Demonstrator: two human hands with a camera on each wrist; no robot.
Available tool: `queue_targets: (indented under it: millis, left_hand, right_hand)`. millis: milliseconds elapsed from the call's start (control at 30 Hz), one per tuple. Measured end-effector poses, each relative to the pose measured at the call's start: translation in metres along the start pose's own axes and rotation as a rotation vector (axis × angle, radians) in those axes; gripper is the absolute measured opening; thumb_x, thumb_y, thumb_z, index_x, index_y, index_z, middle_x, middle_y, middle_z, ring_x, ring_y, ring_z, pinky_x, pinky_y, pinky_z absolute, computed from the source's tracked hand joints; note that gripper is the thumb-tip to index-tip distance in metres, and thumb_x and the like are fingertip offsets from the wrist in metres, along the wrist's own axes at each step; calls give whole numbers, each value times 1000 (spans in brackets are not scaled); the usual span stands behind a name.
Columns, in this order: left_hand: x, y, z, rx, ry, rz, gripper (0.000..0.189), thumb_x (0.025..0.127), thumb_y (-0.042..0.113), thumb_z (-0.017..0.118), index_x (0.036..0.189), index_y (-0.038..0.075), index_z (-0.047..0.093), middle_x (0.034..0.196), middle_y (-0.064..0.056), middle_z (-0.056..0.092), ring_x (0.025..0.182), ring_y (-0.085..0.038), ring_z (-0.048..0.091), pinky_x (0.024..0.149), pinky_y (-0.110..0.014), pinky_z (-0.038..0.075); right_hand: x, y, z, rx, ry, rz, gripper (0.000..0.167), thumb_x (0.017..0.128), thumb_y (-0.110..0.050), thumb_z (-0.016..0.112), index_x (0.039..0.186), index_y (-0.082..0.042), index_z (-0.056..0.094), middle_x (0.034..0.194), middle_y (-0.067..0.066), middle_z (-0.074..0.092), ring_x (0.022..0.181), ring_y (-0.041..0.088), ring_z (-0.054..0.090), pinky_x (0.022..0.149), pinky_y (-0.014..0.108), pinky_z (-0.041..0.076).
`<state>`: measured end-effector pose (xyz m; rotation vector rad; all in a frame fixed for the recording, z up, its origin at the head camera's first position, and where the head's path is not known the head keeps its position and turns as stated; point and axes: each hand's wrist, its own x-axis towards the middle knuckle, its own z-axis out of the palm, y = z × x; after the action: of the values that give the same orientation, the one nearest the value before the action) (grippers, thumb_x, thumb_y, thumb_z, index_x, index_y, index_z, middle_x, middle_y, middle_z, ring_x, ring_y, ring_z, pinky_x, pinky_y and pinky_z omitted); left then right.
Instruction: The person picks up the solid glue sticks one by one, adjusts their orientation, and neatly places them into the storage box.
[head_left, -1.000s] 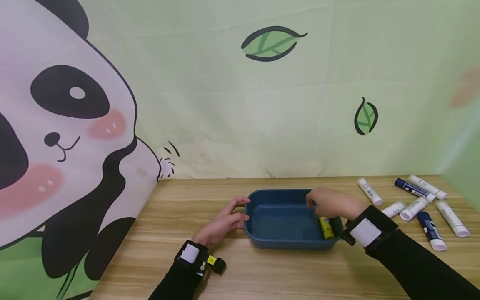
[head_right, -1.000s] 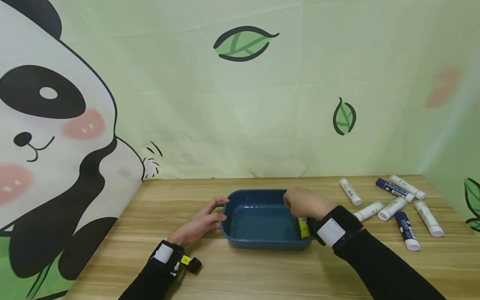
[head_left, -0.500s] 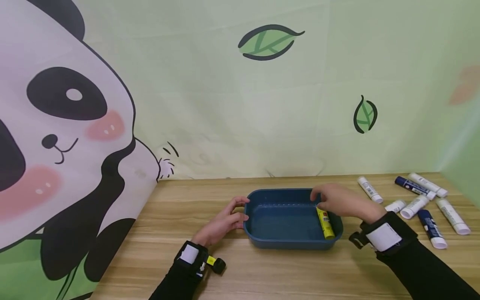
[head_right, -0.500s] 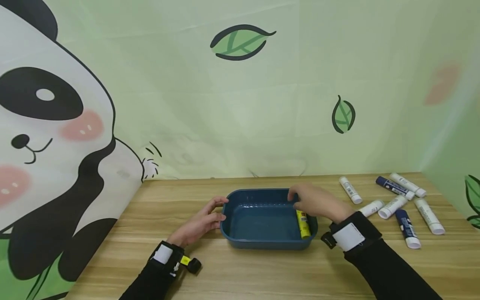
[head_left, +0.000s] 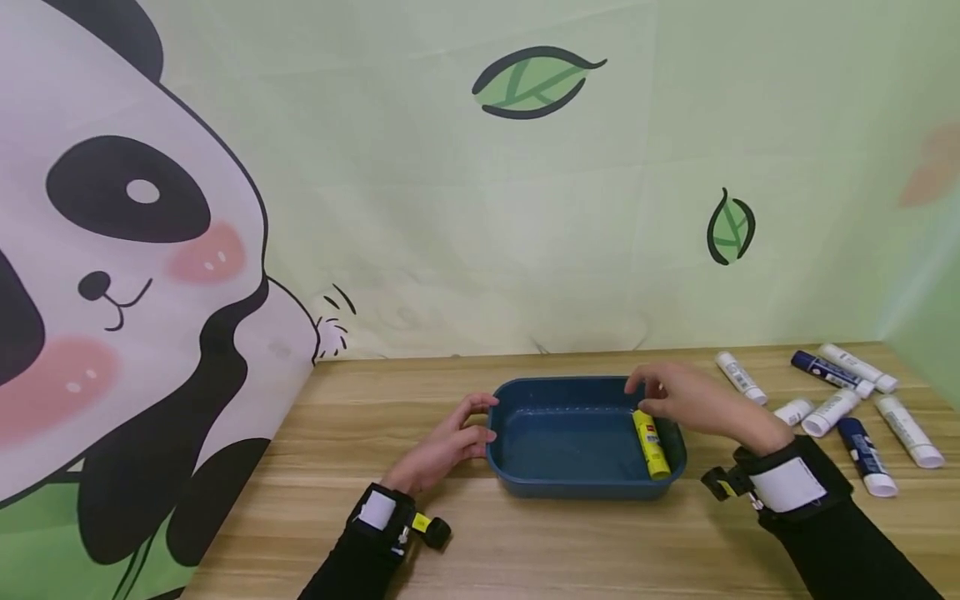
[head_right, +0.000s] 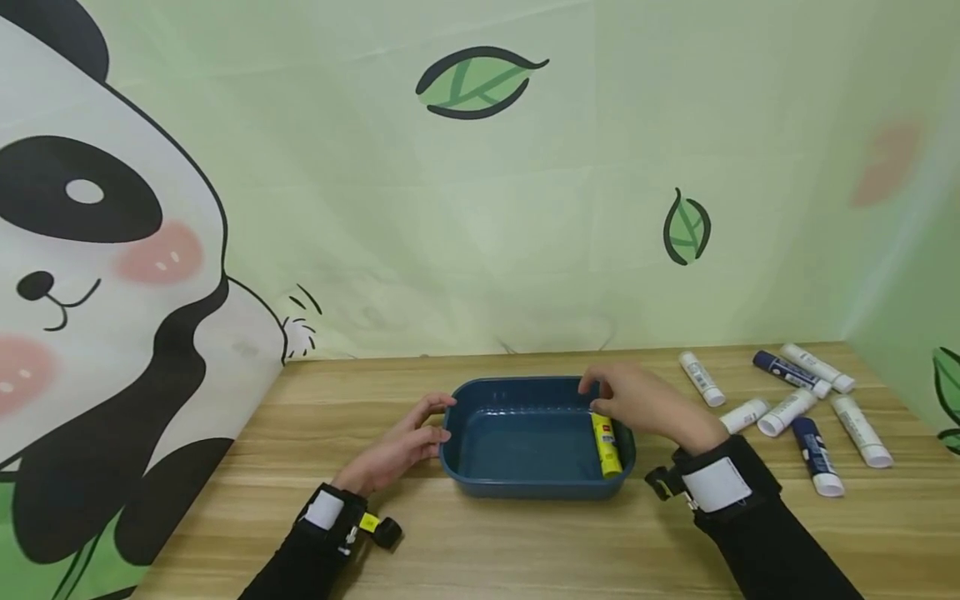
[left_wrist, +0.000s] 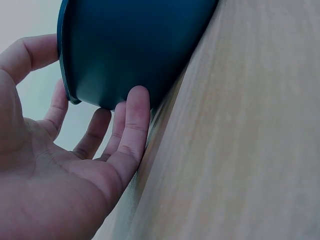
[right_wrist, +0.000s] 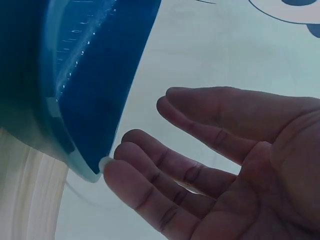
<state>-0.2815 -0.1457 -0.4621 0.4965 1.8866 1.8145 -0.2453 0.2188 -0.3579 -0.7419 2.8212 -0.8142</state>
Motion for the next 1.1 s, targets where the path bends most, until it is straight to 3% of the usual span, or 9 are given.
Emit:
queue_targets:
  millis: [433, 667, 1100]
  left_hand:
    - [7, 1, 1, 29, -7, 1, 48, 96, 15, 56, 140, 17, 38, 144, -10, 24, 97, -21, 52, 84, -31, 48]
    - [1, 1, 1, 26, 8, -9, 48, 95, 14, 55, 140, 17, 38, 144, -11, 23, 103, -24, 52, 86, -32, 47]
    - [1, 0, 1, 38, 3, -1, 48, 95, 16, 55, 140, 18, 38, 143, -10, 24, 103, -23, 51, 85, -31, 47]
  right_hand:
    - [-17, 6, -7, 53, 78, 2, 23, 90, -5, 63, 113, -6, 62, 91, 6, 62, 78, 19, 59, 62, 32, 47]
    - [-16, 9, -8, 47, 94, -17, 23, 88, -5, 65, 111, -6, 63, 89, 4, 62, 77, 17, 59, 63, 31, 48]
    - [-25, 25, -27, 7, 135, 49, 24, 90, -4, 60, 115, -3, 63, 88, 6, 60, 78, 21, 56, 62, 32, 47]
